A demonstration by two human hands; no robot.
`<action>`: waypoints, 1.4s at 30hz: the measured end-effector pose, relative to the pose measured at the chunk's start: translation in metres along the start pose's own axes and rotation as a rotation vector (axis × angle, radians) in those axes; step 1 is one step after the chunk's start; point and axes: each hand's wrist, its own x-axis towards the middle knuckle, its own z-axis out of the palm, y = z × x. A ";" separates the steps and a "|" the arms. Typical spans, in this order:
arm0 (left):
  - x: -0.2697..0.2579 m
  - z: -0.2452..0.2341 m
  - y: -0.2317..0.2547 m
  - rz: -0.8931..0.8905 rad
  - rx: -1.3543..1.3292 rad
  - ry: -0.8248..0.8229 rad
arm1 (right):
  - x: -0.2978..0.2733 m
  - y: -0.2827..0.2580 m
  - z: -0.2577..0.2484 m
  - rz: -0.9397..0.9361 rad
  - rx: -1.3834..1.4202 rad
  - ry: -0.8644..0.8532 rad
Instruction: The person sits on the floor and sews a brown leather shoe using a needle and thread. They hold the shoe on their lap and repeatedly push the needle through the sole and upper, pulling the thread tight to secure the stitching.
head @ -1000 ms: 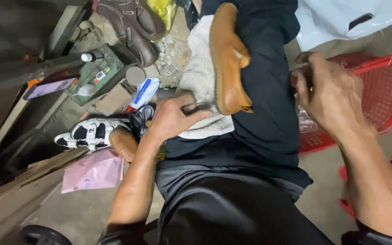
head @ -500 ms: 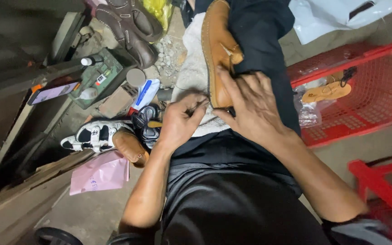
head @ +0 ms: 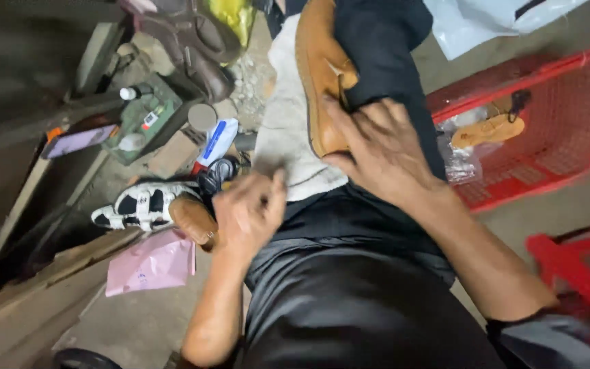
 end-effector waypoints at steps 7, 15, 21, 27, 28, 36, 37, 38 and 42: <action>0.020 0.014 -0.033 -0.391 0.275 -0.255 | -0.028 0.024 -0.046 0.222 0.106 -0.006; 0.035 0.022 -0.033 -0.091 -0.207 -0.142 | -0.015 0.027 -0.039 0.038 1.719 0.099; -0.050 -0.082 -0.074 -0.634 -0.672 -0.263 | -0.018 0.079 -0.009 0.765 1.698 0.380; -0.142 -0.121 -0.140 -0.953 -0.972 0.478 | -0.065 0.136 -0.020 1.151 1.359 0.528; -0.145 -0.120 -0.146 -1.177 -0.499 0.277 | -0.083 0.161 -0.014 1.139 1.441 0.555; -0.024 -0.008 -0.072 -0.577 -0.074 0.043 | -0.087 0.142 -0.035 0.986 1.409 0.548; -0.002 0.003 -0.054 -0.442 -0.215 -0.103 | -0.086 0.142 -0.036 1.000 1.431 0.576; 0.021 0.015 -0.037 -0.301 -0.354 -0.251 | -0.086 0.142 -0.037 1.016 1.450 0.606; 0.051 0.033 -0.025 -0.123 -0.296 -0.310 | -0.109 0.156 -0.032 1.005 1.523 0.635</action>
